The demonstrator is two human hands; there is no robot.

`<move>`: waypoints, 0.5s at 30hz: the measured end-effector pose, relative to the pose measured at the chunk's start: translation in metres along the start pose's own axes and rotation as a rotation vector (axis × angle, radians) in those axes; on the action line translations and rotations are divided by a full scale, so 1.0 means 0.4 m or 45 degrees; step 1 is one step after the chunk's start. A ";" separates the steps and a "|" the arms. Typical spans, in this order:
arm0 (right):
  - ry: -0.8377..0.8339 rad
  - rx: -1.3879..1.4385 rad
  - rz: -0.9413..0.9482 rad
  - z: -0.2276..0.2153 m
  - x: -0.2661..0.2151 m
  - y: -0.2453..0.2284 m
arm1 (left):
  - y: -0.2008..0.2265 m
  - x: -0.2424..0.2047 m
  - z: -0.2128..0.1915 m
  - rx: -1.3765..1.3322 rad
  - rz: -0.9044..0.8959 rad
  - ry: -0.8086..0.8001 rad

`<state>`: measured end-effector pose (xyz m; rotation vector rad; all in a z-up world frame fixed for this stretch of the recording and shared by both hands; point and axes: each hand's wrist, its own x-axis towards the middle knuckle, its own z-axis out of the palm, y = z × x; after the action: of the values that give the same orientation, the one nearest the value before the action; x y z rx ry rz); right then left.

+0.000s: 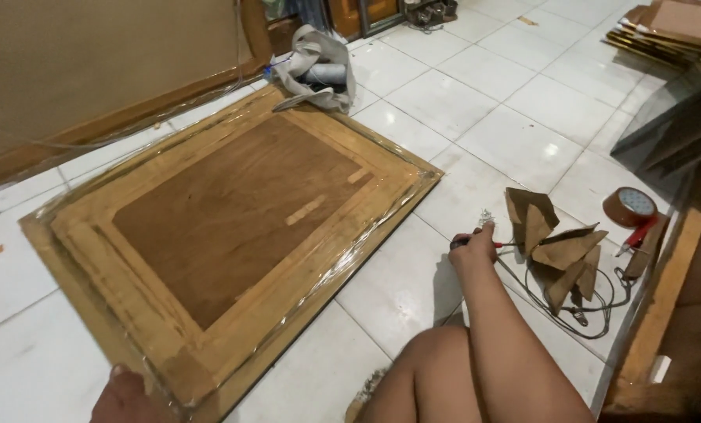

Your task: The person sits on the floor and uses a screwdriver to peel and remove clear packing tape from the edges of a wooden frame. The tape is lifted and pulled away from the frame's perimeter throughout the clip.

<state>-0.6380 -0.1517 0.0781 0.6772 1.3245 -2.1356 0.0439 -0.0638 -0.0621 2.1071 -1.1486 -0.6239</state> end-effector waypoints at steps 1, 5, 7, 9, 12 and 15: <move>-0.015 -0.017 0.004 0.012 0.071 0.017 | 0.038 0.012 -0.014 -0.039 0.014 0.031; -0.395 -0.228 0.020 0.036 0.084 0.083 | 0.169 -0.062 -0.026 -0.136 0.021 0.116; -0.574 -0.417 0.075 0.025 -0.087 0.118 | 0.205 -0.095 -0.051 -0.160 0.007 0.139; -0.913 -0.734 -0.067 -0.016 -0.312 0.157 | 0.199 -0.107 -0.063 -0.233 -0.076 0.059; -1.270 -1.214 -0.074 -0.082 -0.404 0.369 | 0.155 -0.096 -0.083 -0.368 -0.163 -0.068; -1.540 -1.792 0.050 -0.292 -0.783 0.403 | 0.028 -0.041 -0.067 0.003 -0.257 -0.329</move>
<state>-0.2855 -0.0515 0.1349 -0.9712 1.4743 -0.7070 0.0476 -0.0459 -0.0341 2.2083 -1.0778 -1.0139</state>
